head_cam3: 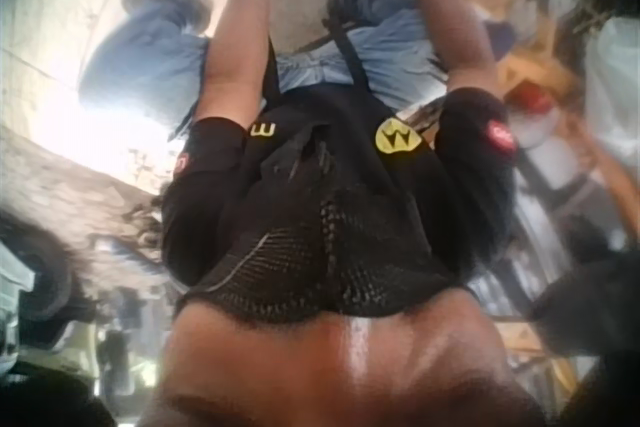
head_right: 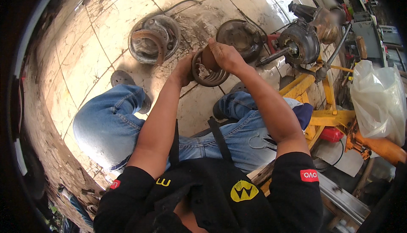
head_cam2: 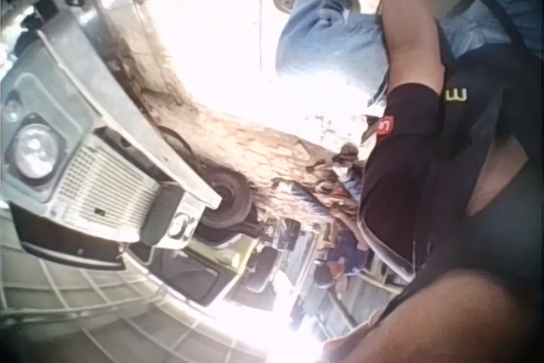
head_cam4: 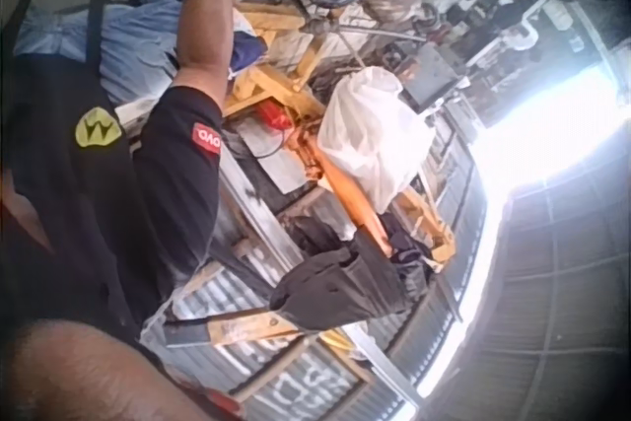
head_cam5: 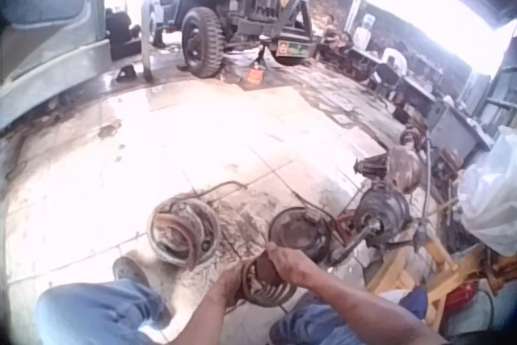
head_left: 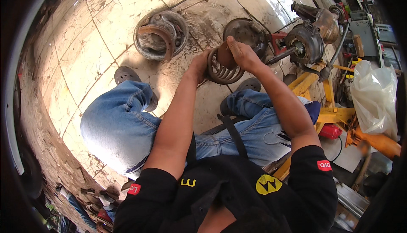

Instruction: The person sits on the floor and repeatedly scrubs a coiled metal spring with a wire brush. They rotate the spring to clean different sections, occasionally pausing to inspect the surface before resuming the scrubbing motion.

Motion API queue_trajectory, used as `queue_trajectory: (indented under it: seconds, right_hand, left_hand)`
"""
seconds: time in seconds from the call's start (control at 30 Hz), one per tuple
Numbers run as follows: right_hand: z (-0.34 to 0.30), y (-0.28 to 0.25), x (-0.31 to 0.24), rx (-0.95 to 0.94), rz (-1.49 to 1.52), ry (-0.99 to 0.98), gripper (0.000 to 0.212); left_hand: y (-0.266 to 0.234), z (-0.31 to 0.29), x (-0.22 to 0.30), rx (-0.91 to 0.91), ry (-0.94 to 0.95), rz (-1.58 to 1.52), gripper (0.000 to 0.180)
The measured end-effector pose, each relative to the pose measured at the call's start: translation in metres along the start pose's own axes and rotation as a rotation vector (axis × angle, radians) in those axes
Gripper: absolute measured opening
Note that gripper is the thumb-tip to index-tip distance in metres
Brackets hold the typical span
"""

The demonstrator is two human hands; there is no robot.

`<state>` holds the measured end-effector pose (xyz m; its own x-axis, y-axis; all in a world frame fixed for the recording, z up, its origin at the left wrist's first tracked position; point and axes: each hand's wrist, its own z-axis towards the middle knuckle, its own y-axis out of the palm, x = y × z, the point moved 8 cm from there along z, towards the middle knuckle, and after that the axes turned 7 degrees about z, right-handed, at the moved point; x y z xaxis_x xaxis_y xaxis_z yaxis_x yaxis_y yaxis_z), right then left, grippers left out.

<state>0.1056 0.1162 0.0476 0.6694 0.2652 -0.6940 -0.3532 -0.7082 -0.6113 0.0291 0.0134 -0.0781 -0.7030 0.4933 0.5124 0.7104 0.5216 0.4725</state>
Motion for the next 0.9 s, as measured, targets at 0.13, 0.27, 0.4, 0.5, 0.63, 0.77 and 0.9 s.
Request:
queue_trajectory:
  seconds: [0.13,0.27,0.4,0.5,0.63,0.77,0.9]
  right_hand:
    - [-0.002,0.007,-0.009,0.022,-0.105,-0.22,0.06]
    - [-0.009,0.01,-0.007,0.003,-0.215,-0.203,0.056]
    - [-0.009,0.006,-0.022,0.085,-0.202,-0.298,0.056]
    - [-0.008,0.012,-0.016,0.036,-0.22,-0.174,0.056]
    - [-0.009,0.009,-0.023,-0.002,-0.194,-0.246,0.055]
    - [-0.007,0.014,-0.023,0.037,-0.297,-0.277,0.056]
    - [-0.004,0.02,-0.02,0.027,-0.412,-0.161,0.058]
  left_hand:
    - [-0.005,0.009,-0.012,0.086,0.16,-0.258,0.039]
    - [-0.016,0.014,-0.023,0.189,0.14,-0.342,0.038]
    - [-0.014,0.011,-0.014,0.144,0.203,-0.302,0.043]
    - [-0.016,0.013,-0.015,0.161,0.198,-0.328,0.04]
    - [-0.02,0.021,-0.017,0.152,0.247,-0.347,0.035]
    - [-0.037,0.046,-0.023,0.171,0.487,-0.166,0.036]
    - [-0.014,0.019,-0.016,0.135,0.274,-0.391,0.036]
